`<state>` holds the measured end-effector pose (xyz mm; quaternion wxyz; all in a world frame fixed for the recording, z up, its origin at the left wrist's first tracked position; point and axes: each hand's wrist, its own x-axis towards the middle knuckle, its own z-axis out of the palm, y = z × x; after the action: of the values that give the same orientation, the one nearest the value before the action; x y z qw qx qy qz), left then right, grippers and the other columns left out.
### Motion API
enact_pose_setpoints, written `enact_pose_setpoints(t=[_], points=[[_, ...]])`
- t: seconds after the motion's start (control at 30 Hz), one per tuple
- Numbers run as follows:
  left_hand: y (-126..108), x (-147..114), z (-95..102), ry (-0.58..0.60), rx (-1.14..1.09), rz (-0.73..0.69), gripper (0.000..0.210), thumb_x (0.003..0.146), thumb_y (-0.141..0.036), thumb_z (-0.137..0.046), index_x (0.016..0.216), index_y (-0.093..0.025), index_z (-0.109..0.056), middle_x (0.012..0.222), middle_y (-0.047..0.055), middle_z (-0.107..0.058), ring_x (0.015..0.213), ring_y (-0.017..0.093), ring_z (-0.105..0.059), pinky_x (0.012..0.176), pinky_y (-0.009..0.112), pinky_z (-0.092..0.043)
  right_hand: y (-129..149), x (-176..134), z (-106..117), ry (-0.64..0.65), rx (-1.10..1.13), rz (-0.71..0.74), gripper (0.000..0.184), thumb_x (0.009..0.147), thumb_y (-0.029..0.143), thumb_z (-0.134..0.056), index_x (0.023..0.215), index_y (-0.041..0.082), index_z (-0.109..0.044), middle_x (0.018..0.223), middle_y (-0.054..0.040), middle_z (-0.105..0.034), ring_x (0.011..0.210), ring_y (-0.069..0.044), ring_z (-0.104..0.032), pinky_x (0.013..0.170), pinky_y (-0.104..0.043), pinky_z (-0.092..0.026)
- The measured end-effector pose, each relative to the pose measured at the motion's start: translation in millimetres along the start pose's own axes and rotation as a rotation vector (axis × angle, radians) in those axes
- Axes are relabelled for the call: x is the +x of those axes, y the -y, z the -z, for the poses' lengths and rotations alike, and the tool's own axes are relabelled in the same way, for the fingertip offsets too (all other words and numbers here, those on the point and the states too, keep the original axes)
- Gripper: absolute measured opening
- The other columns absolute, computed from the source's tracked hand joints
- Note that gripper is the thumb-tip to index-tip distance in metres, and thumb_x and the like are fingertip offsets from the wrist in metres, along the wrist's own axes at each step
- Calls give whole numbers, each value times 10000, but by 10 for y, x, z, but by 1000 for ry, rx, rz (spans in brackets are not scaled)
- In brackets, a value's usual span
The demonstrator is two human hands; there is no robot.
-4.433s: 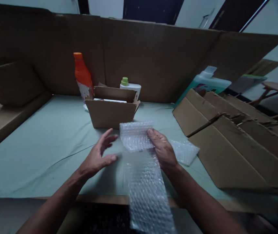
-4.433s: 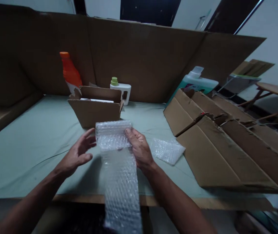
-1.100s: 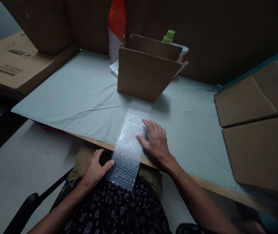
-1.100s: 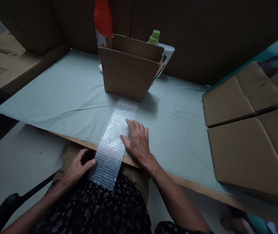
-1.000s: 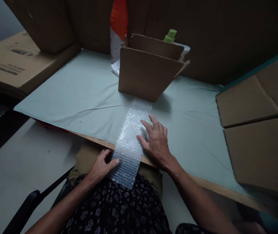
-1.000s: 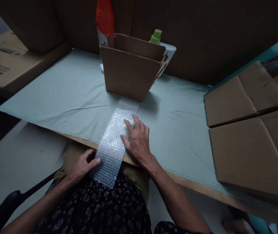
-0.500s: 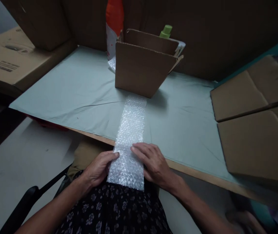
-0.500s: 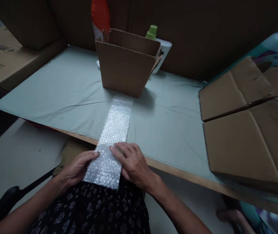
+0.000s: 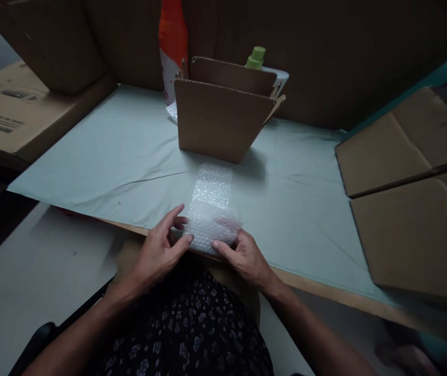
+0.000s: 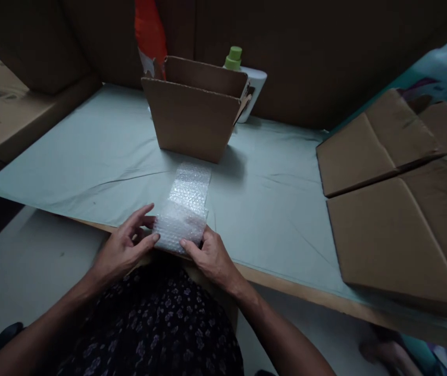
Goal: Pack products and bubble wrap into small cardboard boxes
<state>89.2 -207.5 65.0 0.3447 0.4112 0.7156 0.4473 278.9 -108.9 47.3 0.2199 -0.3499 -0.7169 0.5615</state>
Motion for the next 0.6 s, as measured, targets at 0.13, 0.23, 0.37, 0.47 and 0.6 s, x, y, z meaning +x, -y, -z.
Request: enact_pose_setpoints(t=[0.13,0.23,0.37,0.47,0.6], points=[[-36,142,-114,79,34,43,630,821,-407,-631,1393,-148,-581,964,66,-708,778,179,-623,637,286,-478,28,4,96,21,35,-10,464,870,332,-697,1313,216,-627,1243,-84,-713,1115,-242,-680,963,-384,-553],[-12,108,-77,133,-42,8,404,842,-380,-624,1173,-158,-690,974,67,-729,884,203,-670,766,314,-526,53,-17,309,-1,59,-46,510,877,434,-698,1335,227,-608,1153,-82,-725,1030,-239,-694,866,-369,-575],[18,2,-21,112,-14,-72,157,831,-312,-624,884,-187,-704,832,30,-715,778,175,-655,707,281,-513,32,-9,542,-50,54,-132,443,937,553,-603,1224,222,-665,1119,-93,-737,978,-225,-700,797,-350,-579],[25,-32,-32,101,4,-76,143,829,-305,-621,861,-188,-697,809,21,-707,762,170,-650,704,274,-508,19,44,521,22,24,-178,453,980,570,-531,1253,229,-651,1197,-97,-728,1034,-225,-697,837,-360,-580],[15,20,-58,123,-13,11,229,871,-376,-583,887,-178,-695,827,30,-707,768,179,-643,686,274,-498,28,78,447,64,-78,-111,428,995,535,-529,1282,239,-645,1246,-86,-714,1136,-234,-672,965,-393,-545]])
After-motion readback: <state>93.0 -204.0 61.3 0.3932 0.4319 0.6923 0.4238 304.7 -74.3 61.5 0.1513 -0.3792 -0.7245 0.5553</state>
